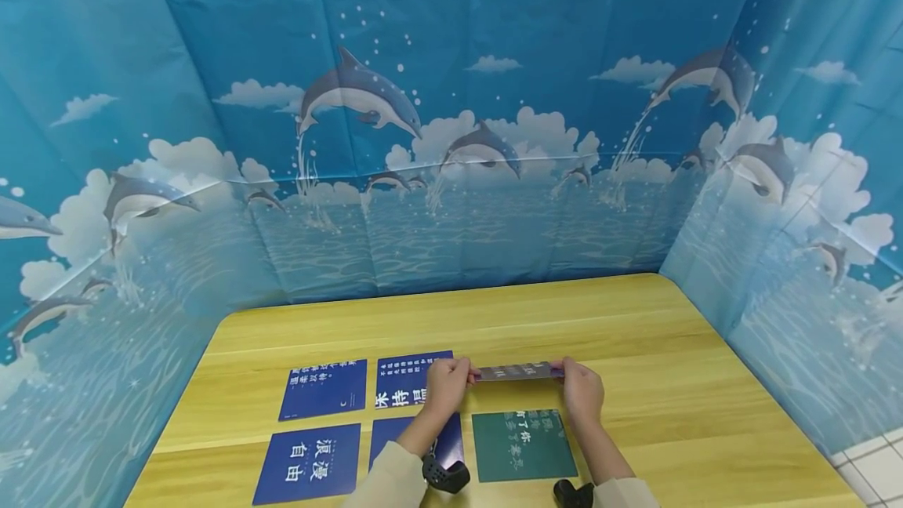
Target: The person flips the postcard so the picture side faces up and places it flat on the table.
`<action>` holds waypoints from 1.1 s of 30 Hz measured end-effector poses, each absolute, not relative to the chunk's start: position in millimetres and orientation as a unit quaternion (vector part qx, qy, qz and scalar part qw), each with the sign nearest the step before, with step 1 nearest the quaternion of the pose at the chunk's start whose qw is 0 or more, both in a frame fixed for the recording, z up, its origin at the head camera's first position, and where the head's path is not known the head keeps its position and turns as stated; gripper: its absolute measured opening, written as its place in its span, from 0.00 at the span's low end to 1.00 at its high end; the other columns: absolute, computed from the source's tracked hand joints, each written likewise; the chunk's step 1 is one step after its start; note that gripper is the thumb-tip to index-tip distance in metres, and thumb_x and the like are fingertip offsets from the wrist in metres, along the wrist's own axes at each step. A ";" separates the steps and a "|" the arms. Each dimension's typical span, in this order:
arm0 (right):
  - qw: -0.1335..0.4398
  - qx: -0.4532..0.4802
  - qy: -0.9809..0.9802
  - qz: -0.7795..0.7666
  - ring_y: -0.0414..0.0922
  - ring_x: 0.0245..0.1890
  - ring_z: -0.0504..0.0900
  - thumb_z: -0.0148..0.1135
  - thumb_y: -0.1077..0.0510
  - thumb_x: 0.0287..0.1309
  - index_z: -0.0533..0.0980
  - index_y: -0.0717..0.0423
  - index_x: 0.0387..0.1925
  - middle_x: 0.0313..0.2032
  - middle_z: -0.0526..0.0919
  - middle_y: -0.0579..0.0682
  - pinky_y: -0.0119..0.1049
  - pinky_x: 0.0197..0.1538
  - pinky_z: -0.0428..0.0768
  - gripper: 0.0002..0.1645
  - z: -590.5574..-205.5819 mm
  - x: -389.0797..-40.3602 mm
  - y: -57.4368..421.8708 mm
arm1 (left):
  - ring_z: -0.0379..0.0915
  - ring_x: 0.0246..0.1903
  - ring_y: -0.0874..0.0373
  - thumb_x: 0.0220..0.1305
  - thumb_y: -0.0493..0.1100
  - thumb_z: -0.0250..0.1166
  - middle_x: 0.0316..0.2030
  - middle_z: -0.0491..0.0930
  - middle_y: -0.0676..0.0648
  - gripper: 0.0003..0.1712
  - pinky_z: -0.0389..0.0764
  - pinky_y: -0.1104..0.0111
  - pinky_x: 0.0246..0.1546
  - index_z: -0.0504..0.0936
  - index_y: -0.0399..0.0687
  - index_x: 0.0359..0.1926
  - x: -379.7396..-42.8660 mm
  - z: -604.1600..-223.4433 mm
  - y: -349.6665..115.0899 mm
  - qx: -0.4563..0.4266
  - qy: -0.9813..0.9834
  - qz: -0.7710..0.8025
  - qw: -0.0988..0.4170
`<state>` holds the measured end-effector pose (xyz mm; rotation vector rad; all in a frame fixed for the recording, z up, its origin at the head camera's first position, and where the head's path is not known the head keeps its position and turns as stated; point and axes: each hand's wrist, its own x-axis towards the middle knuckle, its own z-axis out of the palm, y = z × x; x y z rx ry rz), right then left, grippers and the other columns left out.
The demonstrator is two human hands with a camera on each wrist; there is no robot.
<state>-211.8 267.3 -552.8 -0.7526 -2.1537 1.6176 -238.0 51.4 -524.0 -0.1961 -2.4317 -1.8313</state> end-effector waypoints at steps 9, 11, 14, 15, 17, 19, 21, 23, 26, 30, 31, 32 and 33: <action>0.127 -0.241 -0.833 0.483 0.60 0.48 0.71 0.47 0.49 0.64 0.78 0.71 0.38 0.48 0.74 0.69 0.53 0.49 0.67 0.27 -518.4 -192.5 250.9 | 0.51 0.05 0.65 0.61 0.40 0.53 0.14 0.78 0.57 0.25 0.51 0.73 0.07 0.79 0.46 0.08 -237.4 -526.5 51.3 -0.063 -0.812 -0.579 0.029; 0.121 -0.226 -0.851 0.458 0.60 0.45 0.72 0.48 0.51 0.63 0.78 0.72 0.39 0.46 0.75 0.70 0.53 0.46 0.69 0.25 -518.0 -192.6 250.7 | 0.50 0.04 0.65 0.61 0.40 0.53 0.13 0.78 0.57 0.25 0.50 0.73 0.06 0.78 0.45 0.07 -237.4 -526.4 51.0 -0.064 -0.814 -0.576 0.027; 0.119 -0.203 -0.873 0.427 0.59 0.40 0.74 0.52 0.53 0.60 0.77 0.72 0.39 0.40 0.78 0.68 0.50 0.41 0.73 0.22 -517.3 -194.2 251.0 | 0.48 0.03 0.66 0.61 0.41 0.53 0.07 0.72 0.56 0.27 0.49 0.74 0.06 0.73 0.46 0.04 -237.0 -525.4 50.4 -0.075 -0.823 -0.562 0.030; 0.118 -0.195 -0.879 0.419 0.57 0.37 0.75 0.53 0.54 0.59 0.77 0.72 0.38 0.37 0.78 0.67 0.48 0.39 0.73 0.21 -517.0 -195.1 251.5 | 0.47 0.03 0.66 0.61 0.41 0.53 0.05 0.68 0.57 0.28 0.48 0.74 0.06 0.70 0.47 0.03 -236.9 -525.3 50.3 -0.081 -0.826 -0.556 0.033; 0.118 -0.179 -0.892 0.397 0.54 0.33 0.75 0.55 0.56 0.57 0.78 0.71 0.36 0.33 0.80 0.63 0.44 0.35 0.73 0.18 -516.7 -196.7 252.2 | 0.45 0.03 0.67 0.60 0.41 0.53 0.02 0.60 0.58 0.28 0.47 0.75 0.06 0.63 0.50 0.02 -236.8 -525.2 50.2 -0.092 -0.834 -0.542 0.042; 0.116 -0.162 -0.904 0.378 0.52 0.29 0.75 0.57 0.58 0.54 0.79 0.71 0.34 0.29 0.80 0.59 0.42 0.31 0.72 0.16 -517.1 -198.4 253.3 | 0.42 0.04 0.67 0.59 0.40 0.53 0.01 0.52 0.59 0.28 0.46 0.75 0.07 0.58 0.52 0.03 -236.9 -525.4 50.1 -0.098 -0.840 -0.531 0.051; 0.114 -0.150 -0.911 0.366 0.49 0.27 0.75 0.58 0.59 0.53 0.79 0.70 0.33 0.27 0.80 0.57 0.39 0.28 0.71 0.14 -518.1 -199.9 254.4 | 0.41 0.05 0.67 0.58 0.39 0.53 0.03 0.48 0.59 0.28 0.45 0.74 0.08 0.55 0.53 0.04 -236.7 -526.4 50.2 -0.099 -0.845 -0.523 0.057; 0.109 -0.142 -0.917 0.358 0.48 0.26 0.75 0.59 0.60 0.53 0.80 0.69 0.33 0.26 0.80 0.55 0.38 0.27 0.70 0.13 -519.1 -200.9 254.9 | 0.40 0.05 0.66 0.59 0.39 0.53 0.03 0.47 0.59 0.28 0.45 0.74 0.09 0.54 0.53 0.05 -236.3 -527.7 50.5 -0.101 -0.851 -0.512 0.058; 0.100 -0.142 -0.919 0.353 0.46 0.24 0.73 0.61 0.60 0.53 0.80 0.67 0.33 0.25 0.80 0.52 0.36 0.25 0.68 0.12 -520.7 -202.7 255.3 | 0.41 0.06 0.66 0.59 0.40 0.53 0.04 0.46 0.60 0.28 0.46 0.74 0.09 0.54 0.54 0.06 -235.7 -530.5 52.0 -0.100 -0.861 -0.496 0.055; 0.093 -0.145 -0.924 0.343 0.46 0.24 0.72 0.61 0.60 0.54 0.80 0.66 0.33 0.25 0.79 0.52 0.35 0.24 0.67 0.11 -522.3 -204.7 255.2 | 0.42 0.06 0.66 0.59 0.40 0.54 0.04 0.46 0.60 0.27 0.47 0.74 0.09 0.55 0.54 0.06 -234.2 -532.3 54.4 -0.102 -0.868 -0.484 0.048; 0.093 -0.144 -0.925 0.338 0.47 0.25 0.72 0.61 0.60 0.54 0.80 0.66 0.33 0.26 0.80 0.53 0.36 0.25 0.68 0.11 -522.1 -205.0 254.9 | 0.42 0.06 0.66 0.59 0.40 0.54 0.05 0.47 0.60 0.27 0.47 0.74 0.09 0.55 0.54 0.06 -233.7 -532.4 54.9 -0.101 -0.869 -0.482 0.046; 0.094 -0.142 -0.927 0.334 0.47 0.25 0.73 0.61 0.60 0.54 0.80 0.66 0.33 0.27 0.80 0.54 0.36 0.25 0.69 0.11 -521.7 -205.2 254.5 | 0.42 0.06 0.66 0.59 0.40 0.54 0.05 0.47 0.60 0.27 0.47 0.74 0.09 0.55 0.54 0.06 -233.1 -532.2 55.2 -0.103 -0.869 -0.481 0.045; 0.094 -0.138 -0.929 0.329 0.47 0.26 0.73 0.61 0.60 0.54 0.80 0.66 0.34 0.28 0.80 0.55 0.37 0.26 0.70 0.11 -521.4 -205.5 254.1 | 0.42 0.06 0.66 0.59 0.40 0.54 0.05 0.47 0.60 0.27 0.47 0.74 0.09 0.55 0.54 0.06 -232.6 -532.4 55.5 -0.101 -0.870 -0.480 0.044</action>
